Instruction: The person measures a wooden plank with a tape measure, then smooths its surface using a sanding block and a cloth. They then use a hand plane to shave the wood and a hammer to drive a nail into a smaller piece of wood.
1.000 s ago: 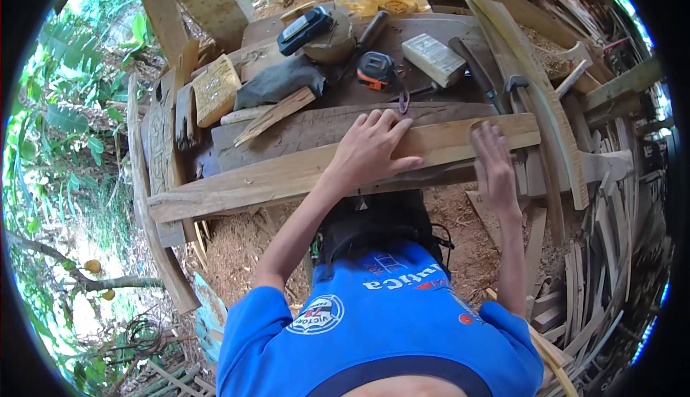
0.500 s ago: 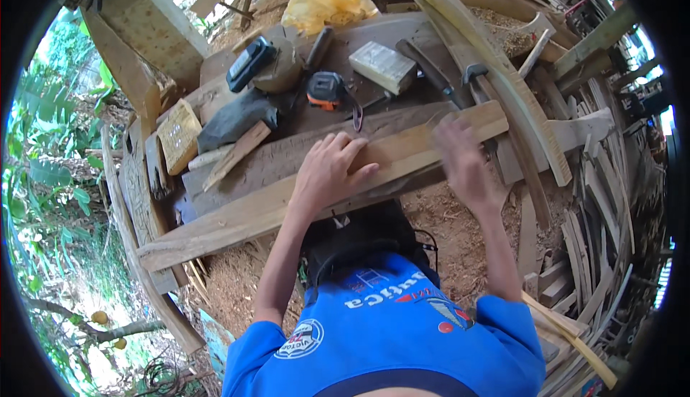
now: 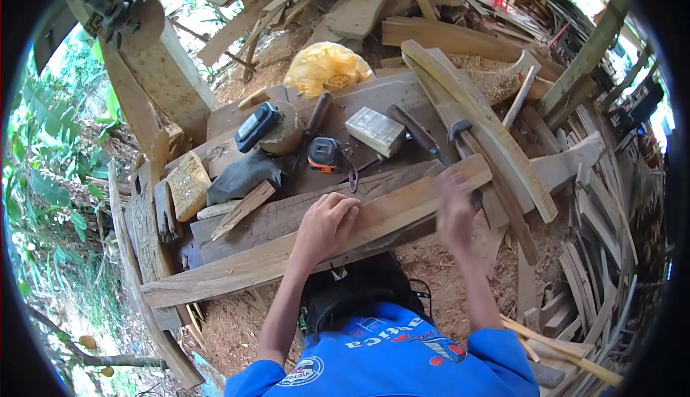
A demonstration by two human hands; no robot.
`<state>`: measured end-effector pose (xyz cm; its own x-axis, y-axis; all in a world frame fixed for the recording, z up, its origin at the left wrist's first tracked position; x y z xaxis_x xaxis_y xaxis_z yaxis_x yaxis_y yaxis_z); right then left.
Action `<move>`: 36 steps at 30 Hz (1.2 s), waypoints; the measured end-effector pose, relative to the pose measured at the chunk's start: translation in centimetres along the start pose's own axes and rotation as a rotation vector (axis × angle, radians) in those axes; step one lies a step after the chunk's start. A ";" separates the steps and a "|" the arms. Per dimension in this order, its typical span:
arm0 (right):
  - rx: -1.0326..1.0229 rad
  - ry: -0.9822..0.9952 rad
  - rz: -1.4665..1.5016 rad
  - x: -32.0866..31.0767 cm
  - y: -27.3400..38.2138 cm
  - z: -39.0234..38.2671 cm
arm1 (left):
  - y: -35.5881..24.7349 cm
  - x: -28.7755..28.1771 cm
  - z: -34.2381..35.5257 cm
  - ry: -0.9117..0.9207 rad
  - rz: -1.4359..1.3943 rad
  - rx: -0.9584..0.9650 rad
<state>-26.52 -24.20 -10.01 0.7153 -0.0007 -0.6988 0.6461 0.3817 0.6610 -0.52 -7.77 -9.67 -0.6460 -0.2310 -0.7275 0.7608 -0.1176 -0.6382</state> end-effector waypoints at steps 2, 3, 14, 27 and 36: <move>-0.037 0.035 0.006 0.0 0.0 0.8 | 0.1 -0.1 -0.2 -0.026 0.012 0.047; -0.058 0.054 0.011 0.1 0.1 1.2 | 0.1 -0.3 -0.3 -0.041 0.020 0.068; -0.625 0.486 -0.045 9.2 12.4 -10.0 | -2.6 -1.6 -0.4 -0.074 -0.213 0.083; -0.422 0.121 -0.278 4.6 3.9 0.0 | -2.2 4.4 -2.7 0.004 0.375 -0.124; -0.386 0.123 -0.323 4.9 3.6 -0.4 | 8.0 -10.4 -19.0 -0.216 0.645 -0.754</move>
<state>-20.78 -22.49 -11.22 0.4443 -0.0750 -0.8927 0.6670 0.6929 0.2738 11.09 12.05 -11.94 -0.0439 -0.2131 -0.9760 0.6746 0.7143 -0.1863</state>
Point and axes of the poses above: each hand's wrist, its own z-axis towards the middle knuckle, its own x-axis out of the palm, y = z × x, the point moved 7 cm from there along z, towards the middle knuckle, and after that the axes turned 8 degrees about y, right-handed, at the moved point
